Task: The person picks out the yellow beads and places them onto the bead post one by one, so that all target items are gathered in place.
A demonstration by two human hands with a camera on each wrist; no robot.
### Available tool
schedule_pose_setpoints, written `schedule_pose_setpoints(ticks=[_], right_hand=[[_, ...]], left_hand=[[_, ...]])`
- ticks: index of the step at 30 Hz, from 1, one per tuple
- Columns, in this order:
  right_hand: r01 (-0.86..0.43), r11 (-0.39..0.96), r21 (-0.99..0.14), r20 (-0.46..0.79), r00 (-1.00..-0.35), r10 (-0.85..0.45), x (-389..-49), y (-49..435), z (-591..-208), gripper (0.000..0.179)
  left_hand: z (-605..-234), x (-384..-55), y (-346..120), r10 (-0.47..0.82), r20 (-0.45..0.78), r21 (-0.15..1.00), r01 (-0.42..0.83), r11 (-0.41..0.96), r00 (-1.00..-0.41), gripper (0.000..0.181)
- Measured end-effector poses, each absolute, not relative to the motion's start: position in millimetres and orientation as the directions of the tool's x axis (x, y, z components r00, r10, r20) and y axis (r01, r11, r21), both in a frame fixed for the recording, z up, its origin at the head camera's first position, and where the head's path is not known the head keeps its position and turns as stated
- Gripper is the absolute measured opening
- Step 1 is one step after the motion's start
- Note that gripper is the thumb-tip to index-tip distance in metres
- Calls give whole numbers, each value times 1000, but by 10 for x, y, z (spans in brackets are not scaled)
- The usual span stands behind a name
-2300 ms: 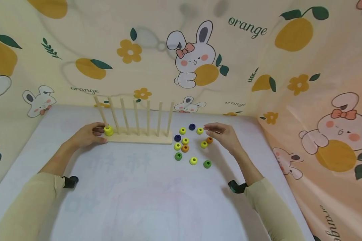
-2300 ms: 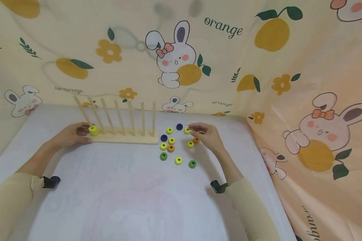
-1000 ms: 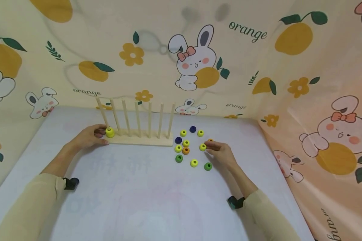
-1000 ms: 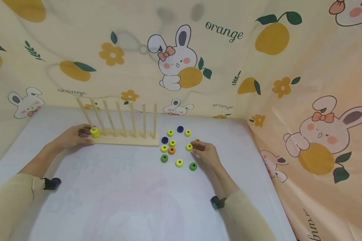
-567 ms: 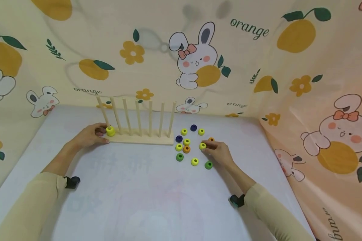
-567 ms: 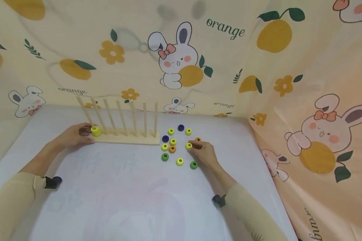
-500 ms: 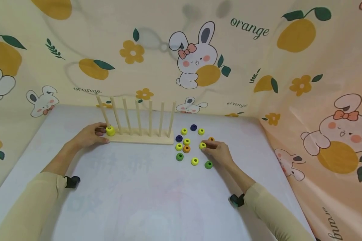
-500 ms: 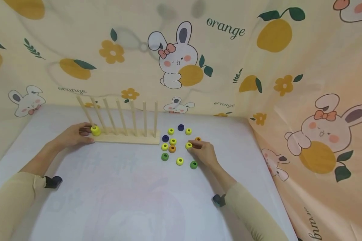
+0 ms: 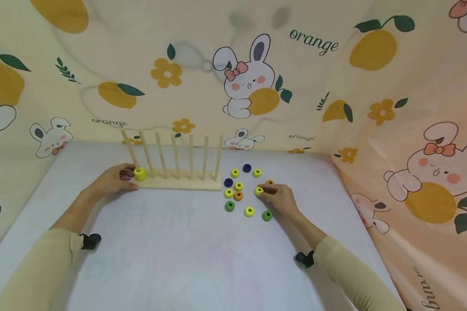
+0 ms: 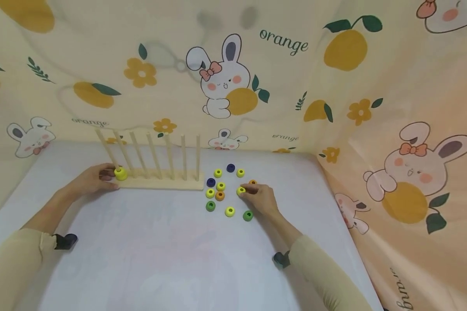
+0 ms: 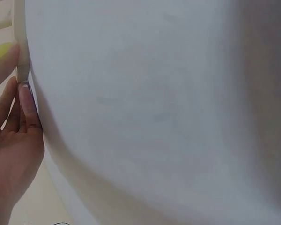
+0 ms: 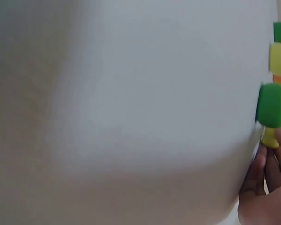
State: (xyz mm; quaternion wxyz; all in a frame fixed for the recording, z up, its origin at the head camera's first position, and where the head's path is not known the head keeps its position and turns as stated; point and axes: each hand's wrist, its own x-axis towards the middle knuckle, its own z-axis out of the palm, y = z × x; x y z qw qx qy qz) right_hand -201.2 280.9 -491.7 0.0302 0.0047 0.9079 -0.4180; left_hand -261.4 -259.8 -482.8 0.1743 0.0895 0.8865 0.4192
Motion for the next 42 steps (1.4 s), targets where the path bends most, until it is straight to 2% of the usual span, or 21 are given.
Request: schedule_pose_setpoints(ticks=[12, 29, 35, 42], right_hand=[[41, 591, -806, -78, -996, -38, -2053, 2813, -4725, 31], [-154, 567, -809, 114, -988, -107, -2330, 2730, -4243, 34], [-196, 595, -780, 150, -981, -127, -2433, 2622, -4044, 36], [-232, 558, -797, 168, -972, -163, -2545, 2488, -3801, 38]], left_hand=[[-4848, -2603, -2604, 306, -225, 785, 14, 619, -925, 82], [-4806, -2593, -2591, 296, -246, 777, -5, 629, -923, 82], [-4815, -2576, -2589, 290, -248, 776, -11, 630, -924, 82], [-4826, -2590, -2577, 289, -232, 779, 0, 627, -929, 80]])
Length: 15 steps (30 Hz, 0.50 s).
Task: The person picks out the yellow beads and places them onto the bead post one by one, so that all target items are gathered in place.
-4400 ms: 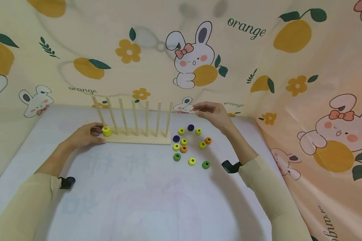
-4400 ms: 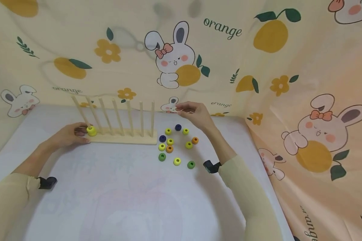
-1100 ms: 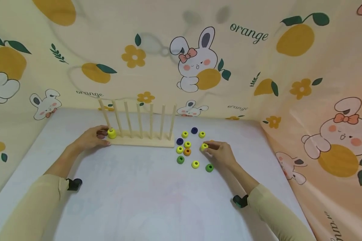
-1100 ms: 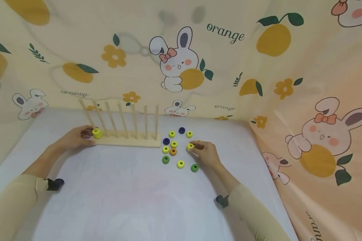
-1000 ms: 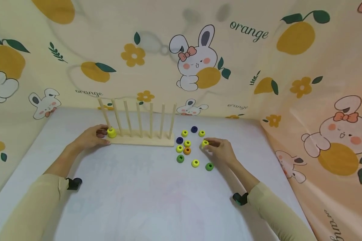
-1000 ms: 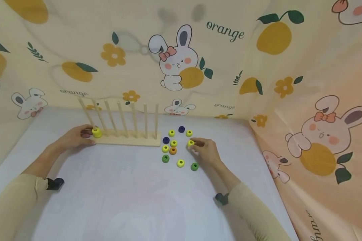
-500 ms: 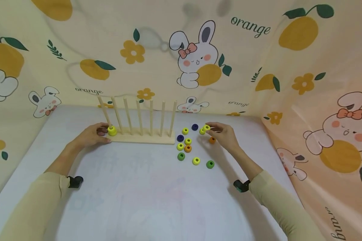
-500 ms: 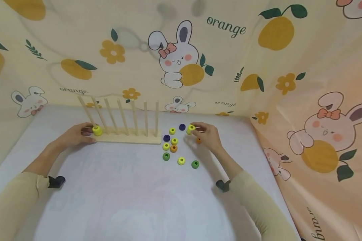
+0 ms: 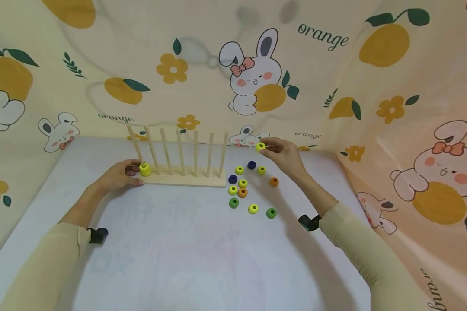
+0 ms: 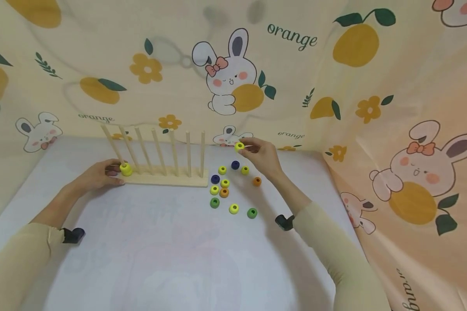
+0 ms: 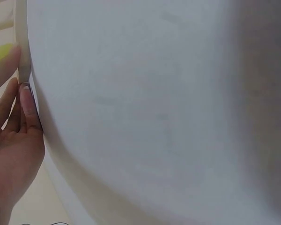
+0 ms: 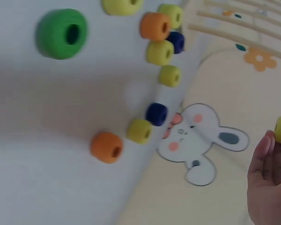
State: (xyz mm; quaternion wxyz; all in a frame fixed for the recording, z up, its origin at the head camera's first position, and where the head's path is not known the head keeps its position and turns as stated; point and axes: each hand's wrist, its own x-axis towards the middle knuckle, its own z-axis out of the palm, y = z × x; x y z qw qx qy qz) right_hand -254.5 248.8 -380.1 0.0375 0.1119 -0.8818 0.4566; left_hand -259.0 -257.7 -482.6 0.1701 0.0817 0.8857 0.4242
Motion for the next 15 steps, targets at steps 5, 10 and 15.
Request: schedule_pose_setpoints(ticks=[5, 10, 15], right_hand=[[-259, 531, -807, 191, -965, -181, -2578, 2428, -3653, 34], [-324, 502, -802, 240, -944, -225, -2631, 2316, -3512, 36], [-392, 483, -783, 303, -918, -255, -2694, 2169, -3338, 32]], left_hand=[[-4840, -2596, -2557, 301, -224, 789, 9, 615, -927, 79], [-4841, -2595, -2575, 289, -232, 780, 0, 626, -929, 80], [-4831, -2600, -2598, 297, -235, 779, 3, 627, -926, 82]])
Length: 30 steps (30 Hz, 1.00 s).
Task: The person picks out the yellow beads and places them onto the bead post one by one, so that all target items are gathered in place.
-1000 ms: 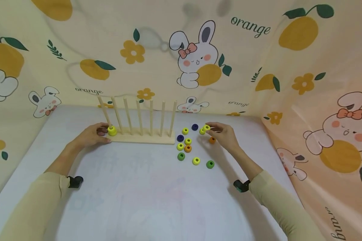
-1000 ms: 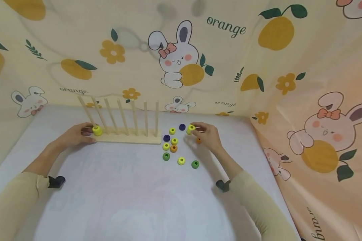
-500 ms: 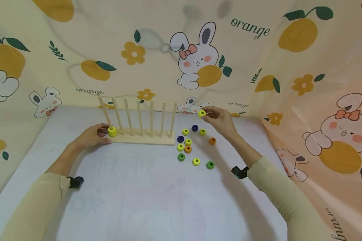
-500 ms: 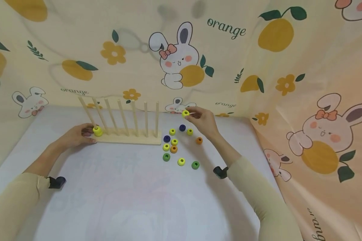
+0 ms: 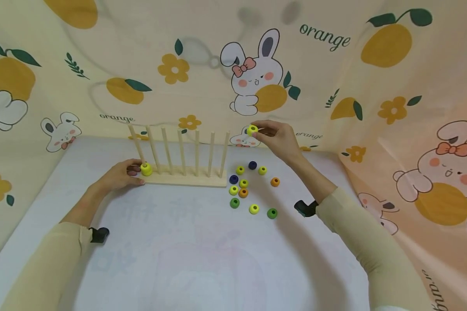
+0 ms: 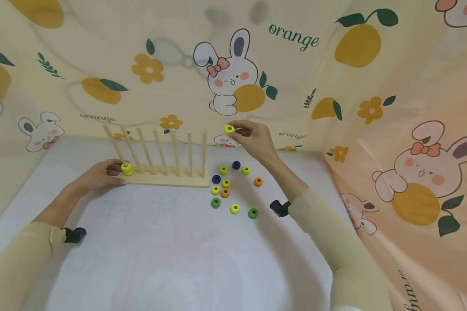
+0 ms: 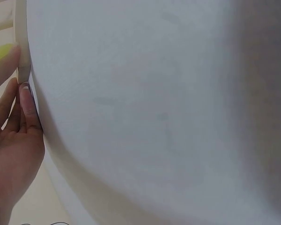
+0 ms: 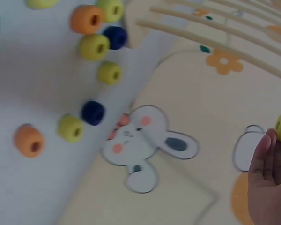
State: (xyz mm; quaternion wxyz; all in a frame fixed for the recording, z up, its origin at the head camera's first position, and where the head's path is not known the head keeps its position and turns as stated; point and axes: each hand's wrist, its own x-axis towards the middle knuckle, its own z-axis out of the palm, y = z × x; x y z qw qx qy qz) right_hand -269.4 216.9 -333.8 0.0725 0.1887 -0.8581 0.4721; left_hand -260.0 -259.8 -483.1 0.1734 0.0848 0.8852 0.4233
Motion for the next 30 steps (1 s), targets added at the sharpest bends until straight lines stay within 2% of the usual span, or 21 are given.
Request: schedule_pose_setpoints(ticks=[13, 30], right_hand=[[-453, 392, -801, 333, -881, -337, -2792, 1733, -2993, 32], [-475, 327, -817, 322, -846, -424, -2869, 1179, -2870, 32]], left_hand=[[-4859, -2624, -2626, 294, -237, 785, -4, 619, -926, 81], [-4856, -2613, -2609, 288, -241, 780, -8, 626, -927, 83]])
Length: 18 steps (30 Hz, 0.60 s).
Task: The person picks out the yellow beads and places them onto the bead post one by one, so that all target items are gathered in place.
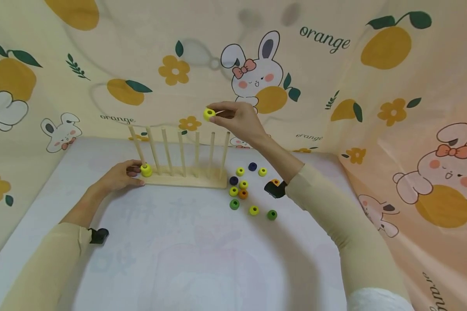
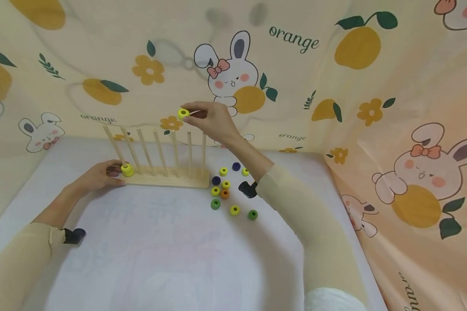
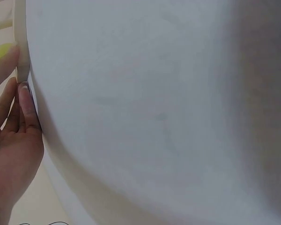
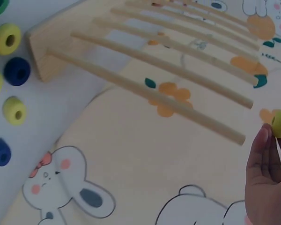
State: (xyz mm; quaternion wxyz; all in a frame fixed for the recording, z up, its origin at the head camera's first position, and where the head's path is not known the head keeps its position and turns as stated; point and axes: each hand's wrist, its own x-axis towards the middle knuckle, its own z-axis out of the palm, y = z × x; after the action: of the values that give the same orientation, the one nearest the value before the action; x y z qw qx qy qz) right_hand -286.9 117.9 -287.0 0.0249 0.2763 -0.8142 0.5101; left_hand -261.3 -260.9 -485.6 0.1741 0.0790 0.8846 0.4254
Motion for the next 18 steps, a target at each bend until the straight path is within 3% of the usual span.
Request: schedule_pose_setpoints(ticks=[18], right_hand=[[-487, 314, -815, 287, -809, -513, -3003, 586, -2871, 29]], left_hand=[[-4835, -2597, -2607, 292, -232, 791, -6, 611, -928, 81]])
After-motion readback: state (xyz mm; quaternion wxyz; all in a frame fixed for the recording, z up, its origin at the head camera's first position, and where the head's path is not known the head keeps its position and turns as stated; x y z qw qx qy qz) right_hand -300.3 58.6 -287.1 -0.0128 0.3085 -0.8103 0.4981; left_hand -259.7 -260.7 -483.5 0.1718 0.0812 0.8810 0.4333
